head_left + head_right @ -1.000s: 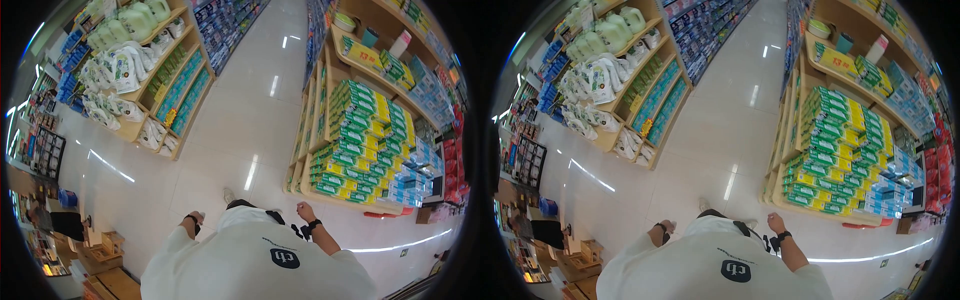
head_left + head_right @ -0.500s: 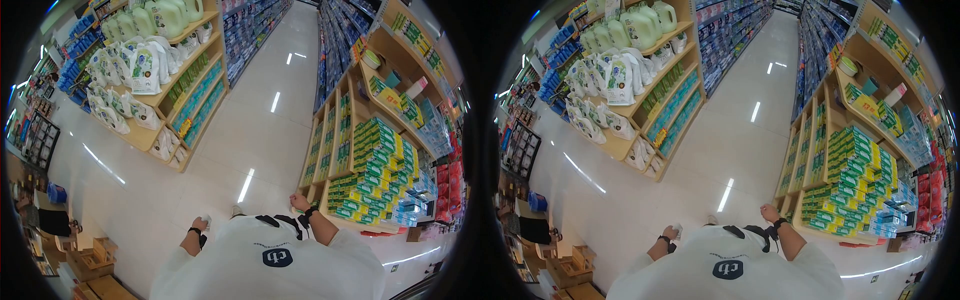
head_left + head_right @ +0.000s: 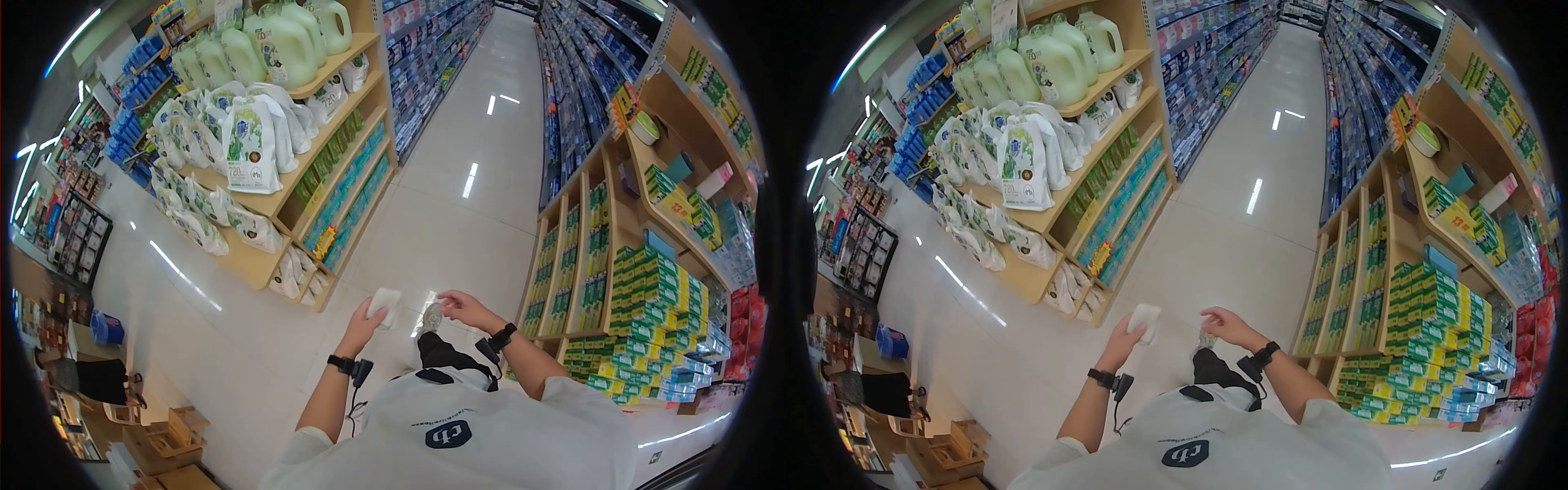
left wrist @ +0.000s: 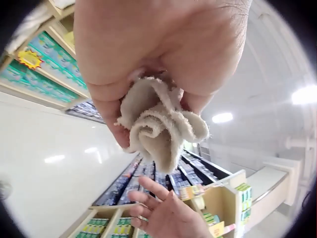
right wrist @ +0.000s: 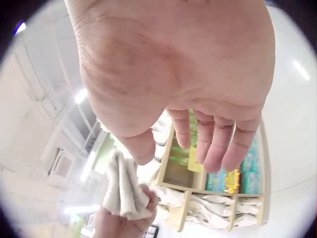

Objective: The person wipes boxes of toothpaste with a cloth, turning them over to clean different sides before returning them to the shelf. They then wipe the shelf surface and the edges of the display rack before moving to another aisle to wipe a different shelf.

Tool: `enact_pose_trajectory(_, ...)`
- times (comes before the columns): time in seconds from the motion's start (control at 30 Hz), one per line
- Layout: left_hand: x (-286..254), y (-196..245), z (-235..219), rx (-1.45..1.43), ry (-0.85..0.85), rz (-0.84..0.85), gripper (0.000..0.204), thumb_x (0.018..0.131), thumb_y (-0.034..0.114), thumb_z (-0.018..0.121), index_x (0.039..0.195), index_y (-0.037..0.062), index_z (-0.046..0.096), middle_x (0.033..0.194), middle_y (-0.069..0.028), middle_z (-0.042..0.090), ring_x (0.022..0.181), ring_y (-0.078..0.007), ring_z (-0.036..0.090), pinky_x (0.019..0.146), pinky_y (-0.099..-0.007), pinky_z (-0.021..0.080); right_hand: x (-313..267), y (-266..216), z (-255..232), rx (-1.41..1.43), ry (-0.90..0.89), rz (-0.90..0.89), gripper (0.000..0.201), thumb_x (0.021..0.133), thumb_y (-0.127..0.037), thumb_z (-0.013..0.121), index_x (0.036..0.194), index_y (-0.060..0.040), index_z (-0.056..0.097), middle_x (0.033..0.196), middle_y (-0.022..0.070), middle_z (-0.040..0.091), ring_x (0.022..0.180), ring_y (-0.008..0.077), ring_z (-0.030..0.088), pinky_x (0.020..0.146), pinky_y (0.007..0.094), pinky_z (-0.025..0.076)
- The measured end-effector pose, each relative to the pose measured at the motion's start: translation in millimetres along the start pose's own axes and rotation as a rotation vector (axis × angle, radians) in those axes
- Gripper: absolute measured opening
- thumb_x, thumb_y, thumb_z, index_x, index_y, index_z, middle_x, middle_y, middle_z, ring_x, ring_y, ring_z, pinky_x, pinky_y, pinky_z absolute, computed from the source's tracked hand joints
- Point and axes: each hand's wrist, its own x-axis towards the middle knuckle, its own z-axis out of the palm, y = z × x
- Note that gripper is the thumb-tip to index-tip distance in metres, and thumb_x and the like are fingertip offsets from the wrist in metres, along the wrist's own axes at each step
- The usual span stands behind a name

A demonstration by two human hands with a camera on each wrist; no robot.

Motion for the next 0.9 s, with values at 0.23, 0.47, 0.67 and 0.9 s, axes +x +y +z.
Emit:
enact_pose_trajectory(0.23, 149, 66, 35, 0.173, -0.113, 0.176, 0.033, 0.098, 0.023, 0.062, 0.121, 0.0008, 0.059, 0.111, -0.0066, 0.065, 0.102, -0.0117, 0.059, 0.087, -0.029, 0.048, 92, -131, -13, -0.042, -0.082, -0.202, 0.049, 0.095, -0.031, 0.068, 0.131, -0.0016, 0.054, 0.117, 0.0073, 0.062, 0.104, 0.0132, 0.059, 0.09, 0.0312, 0.051)
enact_pose_trajectory(0.47, 249, 92, 33, 0.561, -0.054, 0.206, 0.032, 0.097, 0.025, 0.062, 0.119, 0.0014, 0.062, 0.103, -0.0091, 0.062, 0.097, -0.0194, 0.06, 0.085, -0.0296, 0.049, 182, -144, -61, 0.165, 0.096, -0.235, 0.04, 0.098, -0.031, 0.062, 0.126, -0.0022, 0.057, 0.114, 0.0062, 0.064, 0.104, 0.0119, 0.058, 0.09, 0.0298, 0.049)
enact_pose_trajectory(0.67, 314, 75, -21, 0.312, -0.047, 0.21, 0.033, 0.097, 0.021, 0.061, 0.124, 0.0026, 0.06, 0.102, -0.0096, 0.062, 0.095, -0.0203, 0.061, 0.082, -0.0307, 0.051, 266, -157, -104, -0.089, 0.318, -0.313, 0.037, 0.094, -0.026, 0.066, 0.12, -0.0015, 0.056, 0.108, 0.0112, 0.064, 0.099, 0.0149, 0.06, 0.086, 0.0301, 0.05)
enact_pose_trajectory(0.9, 427, 73, -128, 0.247, 0.041, 0.044, 0.027, 0.095, 0.013, 0.061, 0.119, 0.0012, 0.062, 0.093, -0.0047, 0.066, 0.082, -0.013, 0.063, 0.079, -0.0274, 0.052, 361, -198, -181, -0.147, 0.355, -0.019, 0.032, 0.092, -0.023, 0.07, 0.111, -0.0019, 0.055, 0.094, 0.0055, 0.063, 0.087, 0.0114, 0.059, 0.076, 0.0272, 0.05)
